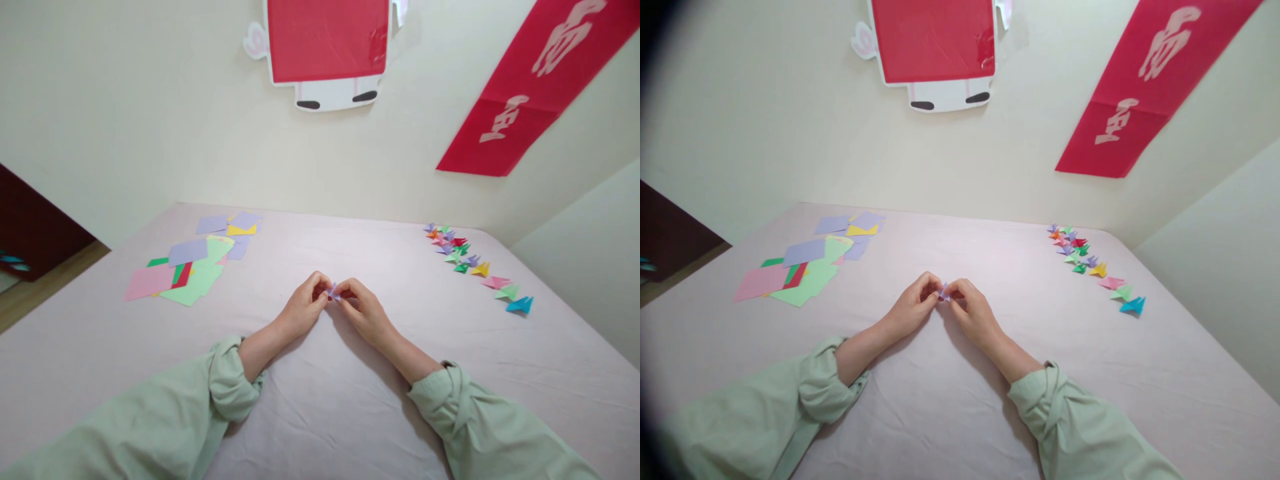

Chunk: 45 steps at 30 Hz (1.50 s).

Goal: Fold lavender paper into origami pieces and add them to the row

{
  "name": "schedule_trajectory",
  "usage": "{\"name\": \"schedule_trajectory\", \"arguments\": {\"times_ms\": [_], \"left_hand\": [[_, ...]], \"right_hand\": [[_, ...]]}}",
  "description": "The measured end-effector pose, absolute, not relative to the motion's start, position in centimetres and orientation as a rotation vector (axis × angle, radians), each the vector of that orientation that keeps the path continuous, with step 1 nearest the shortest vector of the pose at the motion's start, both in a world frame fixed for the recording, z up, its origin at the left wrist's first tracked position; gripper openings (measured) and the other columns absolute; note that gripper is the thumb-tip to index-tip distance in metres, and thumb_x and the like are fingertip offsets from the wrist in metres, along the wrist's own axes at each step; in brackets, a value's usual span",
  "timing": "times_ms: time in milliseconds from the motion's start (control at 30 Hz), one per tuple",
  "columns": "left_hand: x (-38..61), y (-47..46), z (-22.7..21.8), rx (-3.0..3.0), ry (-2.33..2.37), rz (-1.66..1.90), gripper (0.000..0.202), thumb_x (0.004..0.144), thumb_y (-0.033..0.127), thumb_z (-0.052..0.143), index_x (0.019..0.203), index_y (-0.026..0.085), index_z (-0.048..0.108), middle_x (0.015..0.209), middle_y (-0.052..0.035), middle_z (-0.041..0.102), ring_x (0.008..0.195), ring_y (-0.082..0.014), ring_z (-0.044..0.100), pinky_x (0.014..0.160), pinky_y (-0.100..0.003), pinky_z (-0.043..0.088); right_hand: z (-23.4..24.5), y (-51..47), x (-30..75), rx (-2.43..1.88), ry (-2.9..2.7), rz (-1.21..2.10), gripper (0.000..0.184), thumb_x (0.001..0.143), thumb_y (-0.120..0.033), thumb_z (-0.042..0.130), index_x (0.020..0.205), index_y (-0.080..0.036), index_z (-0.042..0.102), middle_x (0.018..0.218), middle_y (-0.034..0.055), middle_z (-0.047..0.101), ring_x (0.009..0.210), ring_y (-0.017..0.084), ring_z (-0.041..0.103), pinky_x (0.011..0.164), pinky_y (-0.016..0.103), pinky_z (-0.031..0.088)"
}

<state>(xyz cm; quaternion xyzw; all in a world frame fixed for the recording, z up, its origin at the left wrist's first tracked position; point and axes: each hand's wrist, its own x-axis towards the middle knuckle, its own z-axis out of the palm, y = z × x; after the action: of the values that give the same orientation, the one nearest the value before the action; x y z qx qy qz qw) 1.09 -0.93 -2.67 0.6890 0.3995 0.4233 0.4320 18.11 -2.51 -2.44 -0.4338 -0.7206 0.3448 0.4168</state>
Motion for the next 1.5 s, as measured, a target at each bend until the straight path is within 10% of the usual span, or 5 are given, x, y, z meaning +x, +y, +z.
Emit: {"name": "schedule_trajectory", "arguments": {"times_ms": [1500], "left_hand": [[1.3,-1.0,-3.0,1.748,1.059,1.002,0.005,0.080,0.017,0.056,0.085,0.018,0.056,0.078,0.0012,0.059,0.072,-0.0127,0.056,0.067,-0.024,0.045]], "right_hand": [[-2.5,-2.2,18.4,-1.204,-1.692,0.876,0.009,0.086,-0.026,0.057,0.081,-0.019,0.060,0.077,0.0005,0.060,0.070,0.014,0.055,0.065,0.027,0.043]]}}
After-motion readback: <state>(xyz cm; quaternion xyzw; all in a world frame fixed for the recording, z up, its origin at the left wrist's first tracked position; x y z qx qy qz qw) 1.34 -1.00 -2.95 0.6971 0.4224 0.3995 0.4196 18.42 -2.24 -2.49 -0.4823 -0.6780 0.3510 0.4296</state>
